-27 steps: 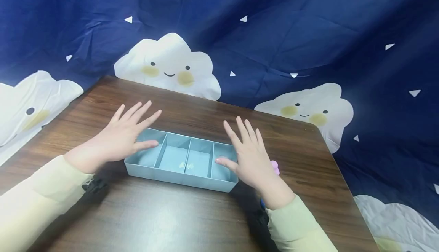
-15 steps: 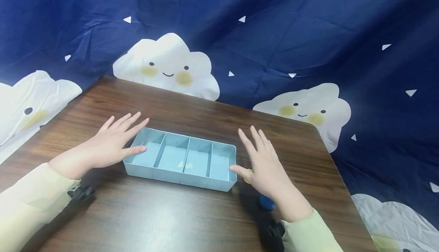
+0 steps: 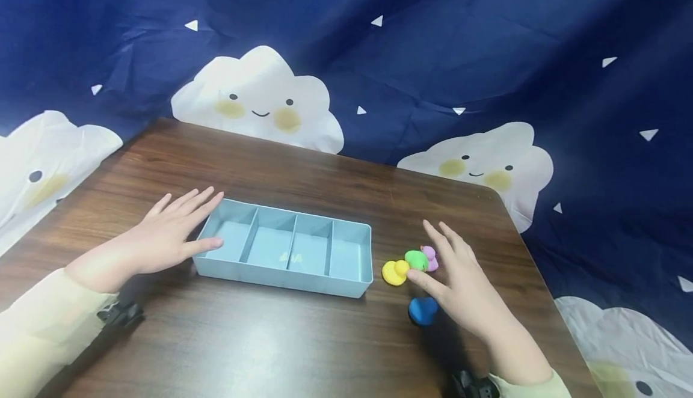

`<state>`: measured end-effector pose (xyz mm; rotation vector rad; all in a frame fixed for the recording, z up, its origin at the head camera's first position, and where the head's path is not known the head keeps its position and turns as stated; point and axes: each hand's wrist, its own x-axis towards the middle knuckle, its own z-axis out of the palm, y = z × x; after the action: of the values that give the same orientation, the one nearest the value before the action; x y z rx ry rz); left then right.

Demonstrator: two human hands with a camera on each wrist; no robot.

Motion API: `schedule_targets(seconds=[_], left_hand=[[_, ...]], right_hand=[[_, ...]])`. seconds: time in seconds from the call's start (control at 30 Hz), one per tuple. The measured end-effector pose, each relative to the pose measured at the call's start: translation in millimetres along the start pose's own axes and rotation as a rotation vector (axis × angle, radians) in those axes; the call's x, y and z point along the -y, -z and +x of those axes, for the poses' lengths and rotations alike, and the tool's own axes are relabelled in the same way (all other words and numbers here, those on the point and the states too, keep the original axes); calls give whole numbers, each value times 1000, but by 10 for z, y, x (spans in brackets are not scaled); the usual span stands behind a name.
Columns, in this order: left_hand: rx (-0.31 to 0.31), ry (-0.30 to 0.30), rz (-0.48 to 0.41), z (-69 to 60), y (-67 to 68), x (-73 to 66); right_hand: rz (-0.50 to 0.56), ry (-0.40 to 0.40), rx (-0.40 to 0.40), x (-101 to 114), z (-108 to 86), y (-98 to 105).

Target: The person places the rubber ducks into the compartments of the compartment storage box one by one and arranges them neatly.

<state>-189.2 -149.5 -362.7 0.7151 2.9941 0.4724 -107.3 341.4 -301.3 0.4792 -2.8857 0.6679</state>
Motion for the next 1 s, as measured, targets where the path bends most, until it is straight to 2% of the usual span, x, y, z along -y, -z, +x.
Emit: schedule_targets(seconds=[0.33, 0.5, 0.77, 1.0], left_hand=[[-1, -6, -66, -51, -7, 95], [15, -29, -98, -19, -50, 102], [13, -46, -93, -23, -38, 114], [30, -46, -124, -23, -42, 130]], right_hand=[[-3, -17, -41, -205, -297, 20], [3, -1, -53, -328, -477, -42], [61, 15, -37, -456, -515, -155], [91, -37, -18, -534, -540, -230]])
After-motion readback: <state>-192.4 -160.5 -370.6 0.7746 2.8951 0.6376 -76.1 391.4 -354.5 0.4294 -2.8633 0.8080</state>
